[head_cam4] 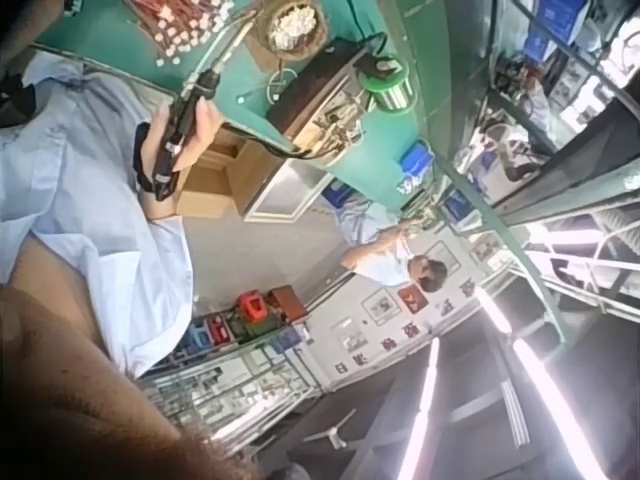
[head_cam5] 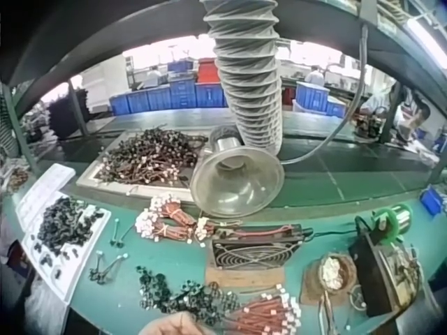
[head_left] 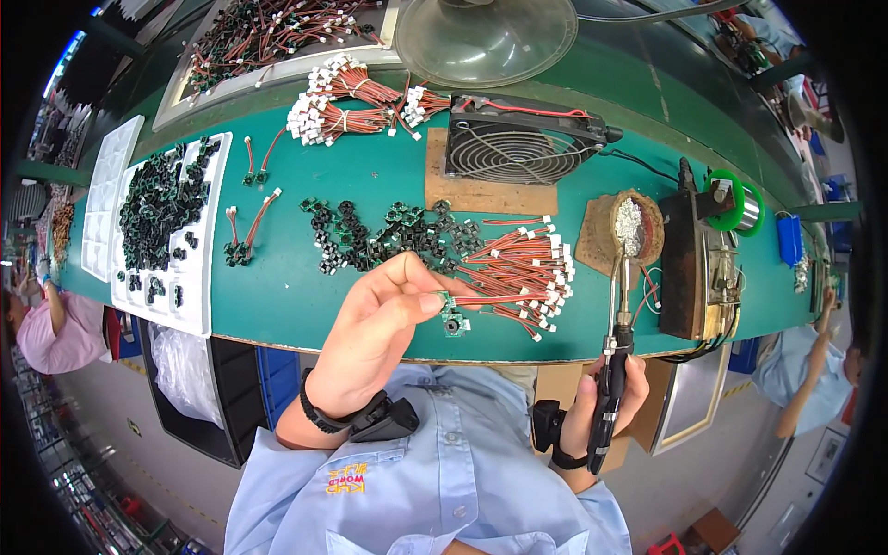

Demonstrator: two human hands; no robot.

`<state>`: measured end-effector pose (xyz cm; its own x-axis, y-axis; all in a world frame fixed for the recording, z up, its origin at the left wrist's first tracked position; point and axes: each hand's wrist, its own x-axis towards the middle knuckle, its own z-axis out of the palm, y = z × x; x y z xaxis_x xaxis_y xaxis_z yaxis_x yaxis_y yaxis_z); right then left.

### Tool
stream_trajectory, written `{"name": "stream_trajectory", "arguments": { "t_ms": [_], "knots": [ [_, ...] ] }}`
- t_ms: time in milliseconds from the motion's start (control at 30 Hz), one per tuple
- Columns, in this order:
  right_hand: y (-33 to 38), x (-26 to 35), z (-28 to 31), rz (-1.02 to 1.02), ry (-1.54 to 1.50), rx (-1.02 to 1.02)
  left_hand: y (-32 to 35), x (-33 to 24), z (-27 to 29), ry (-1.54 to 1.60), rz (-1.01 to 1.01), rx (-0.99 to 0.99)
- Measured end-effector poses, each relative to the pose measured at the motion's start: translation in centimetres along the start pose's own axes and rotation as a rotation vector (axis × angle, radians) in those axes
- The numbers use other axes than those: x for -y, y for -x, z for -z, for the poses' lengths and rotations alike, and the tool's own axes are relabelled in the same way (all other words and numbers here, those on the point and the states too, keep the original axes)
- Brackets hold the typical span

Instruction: Soldering small electronic components and wires at a factory workbench.

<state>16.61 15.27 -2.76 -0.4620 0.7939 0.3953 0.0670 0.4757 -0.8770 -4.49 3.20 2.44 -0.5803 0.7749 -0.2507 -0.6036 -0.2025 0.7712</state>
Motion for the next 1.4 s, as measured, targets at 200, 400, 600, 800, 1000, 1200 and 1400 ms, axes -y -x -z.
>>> {"name": "stream_trajectory", "arguments": {
  "t_ms": [200,400,600,800,1000,1200,1400],
  "knots": [
    [-0.4,0.4,1.1,0.170,-0.022,0.132,0.0,-0.1,0.2,0.010,0.015,0.015],
    [-2.5,3.7,-0.1,0.426,0.035,0.394,0.4,0.6,-0.5,-0.231,-0.220,-0.056],
    [-2.5,3.9,-0.5,0.432,0.040,0.388,0.4,0.6,-0.3,-0.266,-0.262,-0.052],
    [-2.7,4.0,-0.6,0.429,0.023,0.407,0.5,0.6,-0.5,-0.295,-0.286,-0.060],
    [-2.7,3.7,-0.7,0.431,0.014,0.401,0.4,0.8,-0.6,-0.289,-0.297,-0.061],
    [-2.7,3.2,-0.9,0.571,0.029,0.368,0.4,0.9,-0.7,-0.299,-0.314,-0.064],
    [-2.0,2.2,0.3,0.534,0.107,0.212,0.4,0.4,-0.4,-0.198,-0.224,-0.054]
  ]
}}
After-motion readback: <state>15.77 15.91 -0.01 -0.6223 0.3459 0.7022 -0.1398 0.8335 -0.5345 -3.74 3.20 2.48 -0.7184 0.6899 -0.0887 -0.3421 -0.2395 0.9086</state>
